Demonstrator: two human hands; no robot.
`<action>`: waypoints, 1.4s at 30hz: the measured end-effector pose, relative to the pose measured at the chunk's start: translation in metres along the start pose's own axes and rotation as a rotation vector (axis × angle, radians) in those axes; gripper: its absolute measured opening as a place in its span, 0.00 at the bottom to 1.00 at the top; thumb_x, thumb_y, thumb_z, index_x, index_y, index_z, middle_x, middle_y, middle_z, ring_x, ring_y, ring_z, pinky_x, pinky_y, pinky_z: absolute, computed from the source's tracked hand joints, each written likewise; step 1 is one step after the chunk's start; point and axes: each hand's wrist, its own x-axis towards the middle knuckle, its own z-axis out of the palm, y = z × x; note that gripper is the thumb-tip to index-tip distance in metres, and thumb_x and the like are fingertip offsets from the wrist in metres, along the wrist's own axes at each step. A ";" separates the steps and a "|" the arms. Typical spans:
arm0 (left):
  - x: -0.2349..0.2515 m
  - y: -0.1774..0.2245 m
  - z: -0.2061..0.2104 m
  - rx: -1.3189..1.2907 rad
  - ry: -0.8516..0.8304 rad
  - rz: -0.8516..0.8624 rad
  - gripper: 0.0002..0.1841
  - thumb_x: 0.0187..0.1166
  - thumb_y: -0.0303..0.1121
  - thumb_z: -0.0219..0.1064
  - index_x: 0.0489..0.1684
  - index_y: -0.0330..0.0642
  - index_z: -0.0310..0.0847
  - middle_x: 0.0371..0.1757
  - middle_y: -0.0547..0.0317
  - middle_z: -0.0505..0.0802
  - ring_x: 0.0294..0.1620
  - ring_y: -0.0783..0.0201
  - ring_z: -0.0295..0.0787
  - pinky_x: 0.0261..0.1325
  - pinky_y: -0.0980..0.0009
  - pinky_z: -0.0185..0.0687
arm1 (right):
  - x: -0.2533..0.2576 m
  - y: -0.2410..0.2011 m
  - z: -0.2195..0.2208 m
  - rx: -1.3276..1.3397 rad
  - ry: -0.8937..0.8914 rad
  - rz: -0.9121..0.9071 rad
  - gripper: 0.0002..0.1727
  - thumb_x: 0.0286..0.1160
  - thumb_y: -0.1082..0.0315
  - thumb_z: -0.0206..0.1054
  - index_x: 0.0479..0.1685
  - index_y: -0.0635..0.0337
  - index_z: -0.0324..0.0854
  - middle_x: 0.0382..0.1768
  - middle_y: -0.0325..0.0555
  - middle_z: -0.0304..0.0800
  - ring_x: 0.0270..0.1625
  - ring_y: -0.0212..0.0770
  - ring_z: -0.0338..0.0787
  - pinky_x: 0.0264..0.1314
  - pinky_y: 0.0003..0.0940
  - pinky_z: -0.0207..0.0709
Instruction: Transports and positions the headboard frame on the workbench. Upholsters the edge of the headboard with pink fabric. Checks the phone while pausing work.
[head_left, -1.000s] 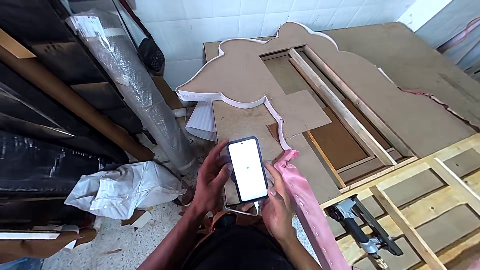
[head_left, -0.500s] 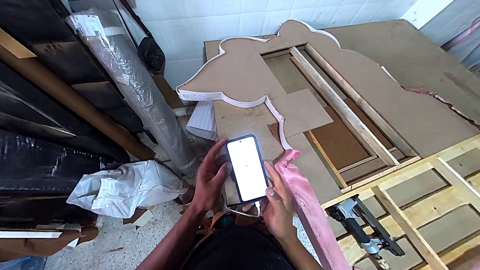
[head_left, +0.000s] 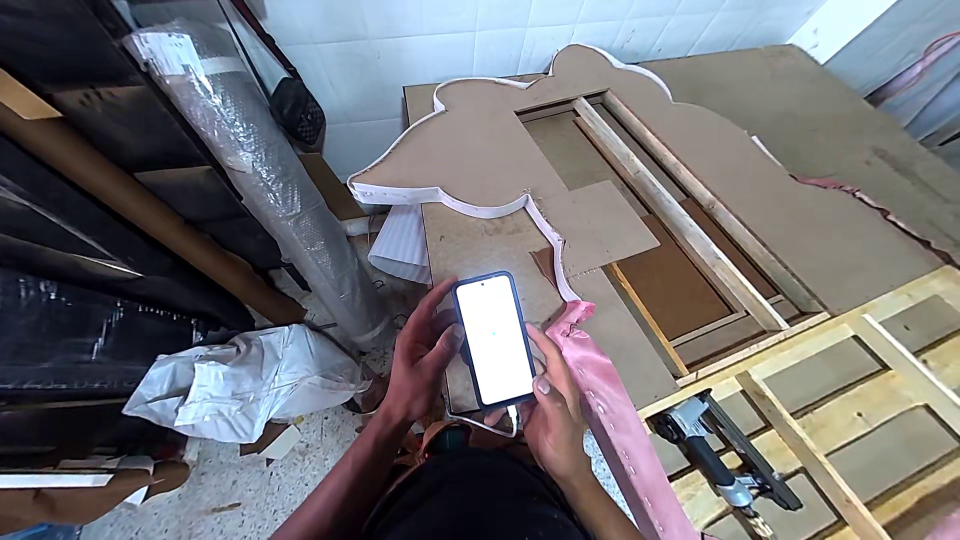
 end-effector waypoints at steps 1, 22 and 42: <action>0.001 0.001 0.001 0.001 0.004 0.002 0.31 0.88 0.31 0.60 0.92 0.56 0.59 0.64 0.43 0.89 0.54 0.49 0.92 0.54 0.55 0.93 | 0.000 0.000 -0.001 0.023 -0.008 0.009 0.39 0.86 0.47 0.60 0.93 0.49 0.54 0.69 0.68 0.80 0.51 0.60 0.94 0.34 0.54 0.93; 0.001 0.007 0.013 0.006 0.002 0.005 0.27 0.92 0.35 0.54 0.91 0.55 0.63 0.69 0.46 0.87 0.56 0.50 0.91 0.51 0.56 0.93 | 0.001 -0.001 0.010 0.297 -0.134 0.102 0.31 0.86 0.54 0.59 0.87 0.50 0.59 0.67 0.67 0.80 0.58 0.62 0.91 0.46 0.57 0.91; -0.028 -0.006 0.004 -0.139 -0.185 0.033 0.34 0.89 0.42 0.48 0.97 0.52 0.46 0.76 0.38 0.81 0.69 0.45 0.84 0.68 0.48 0.84 | -0.003 -0.003 0.021 0.036 -0.098 0.092 0.40 0.71 0.76 0.71 0.85 0.51 0.58 0.63 0.62 0.83 0.57 0.57 0.92 0.52 0.58 0.91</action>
